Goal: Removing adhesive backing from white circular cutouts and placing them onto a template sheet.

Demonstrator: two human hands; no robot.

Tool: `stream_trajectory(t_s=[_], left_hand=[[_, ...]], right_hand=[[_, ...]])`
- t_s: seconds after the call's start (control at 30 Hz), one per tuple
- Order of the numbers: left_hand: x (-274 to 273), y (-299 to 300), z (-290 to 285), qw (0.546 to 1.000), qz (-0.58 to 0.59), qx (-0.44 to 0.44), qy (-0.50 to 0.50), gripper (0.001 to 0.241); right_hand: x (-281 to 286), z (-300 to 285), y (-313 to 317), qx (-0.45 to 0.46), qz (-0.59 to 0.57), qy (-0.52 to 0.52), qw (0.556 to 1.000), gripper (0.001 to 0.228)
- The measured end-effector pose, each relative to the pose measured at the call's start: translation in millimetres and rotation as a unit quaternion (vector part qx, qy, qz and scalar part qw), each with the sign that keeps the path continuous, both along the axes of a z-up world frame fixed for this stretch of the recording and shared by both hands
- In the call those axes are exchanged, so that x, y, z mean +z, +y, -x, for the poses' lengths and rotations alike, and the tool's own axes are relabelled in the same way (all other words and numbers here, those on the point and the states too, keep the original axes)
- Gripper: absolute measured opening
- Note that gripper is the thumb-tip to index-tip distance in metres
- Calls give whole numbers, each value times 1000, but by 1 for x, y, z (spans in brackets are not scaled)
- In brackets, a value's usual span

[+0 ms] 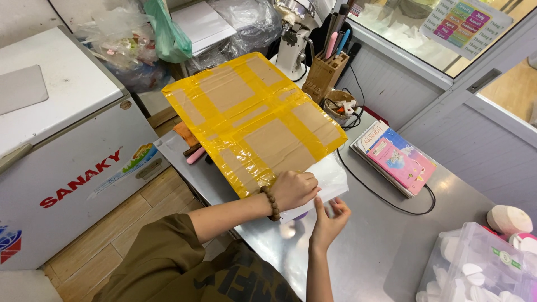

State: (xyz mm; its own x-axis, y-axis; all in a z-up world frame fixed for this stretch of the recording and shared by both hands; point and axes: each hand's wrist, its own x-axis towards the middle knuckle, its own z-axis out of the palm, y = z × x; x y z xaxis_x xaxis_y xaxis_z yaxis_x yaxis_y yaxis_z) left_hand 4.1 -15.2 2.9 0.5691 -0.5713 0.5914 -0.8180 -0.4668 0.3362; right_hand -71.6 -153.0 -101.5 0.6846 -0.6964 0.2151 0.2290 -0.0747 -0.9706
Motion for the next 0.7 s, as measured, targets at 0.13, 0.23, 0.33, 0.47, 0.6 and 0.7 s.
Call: stream_trajectory(t_s=[0.13, 0.23, 0.33, 0.47, 0.6, 0.7], left_hand=[[1, -1, 0, 1000, -2, 3, 4, 25], [-2, -2, 0, 1000, -8, 2, 4, 25], [-6, -3, 0, 1000, -7, -1, 0, 25], [-7, -4, 0, 1000, -5, -1, 0, 25], [-9, -4, 0, 1000, 2, 6, -1, 24], [-9, -4, 0, 1000, -1, 5, -4, 24]], right_hand=[[32, 13, 7, -29, 181, 94, 979, 36], [27, 6, 2, 16, 121, 86, 989, 27], [2, -9, -11, 101, -92, 39, 990, 26], [-21, -20, -19, 130, -131, 62, 981, 18], [-25, -25, -17, 116, -129, 40, 984, 21], [-33, -21, -17, 101, -84, 47, 990, 24]])
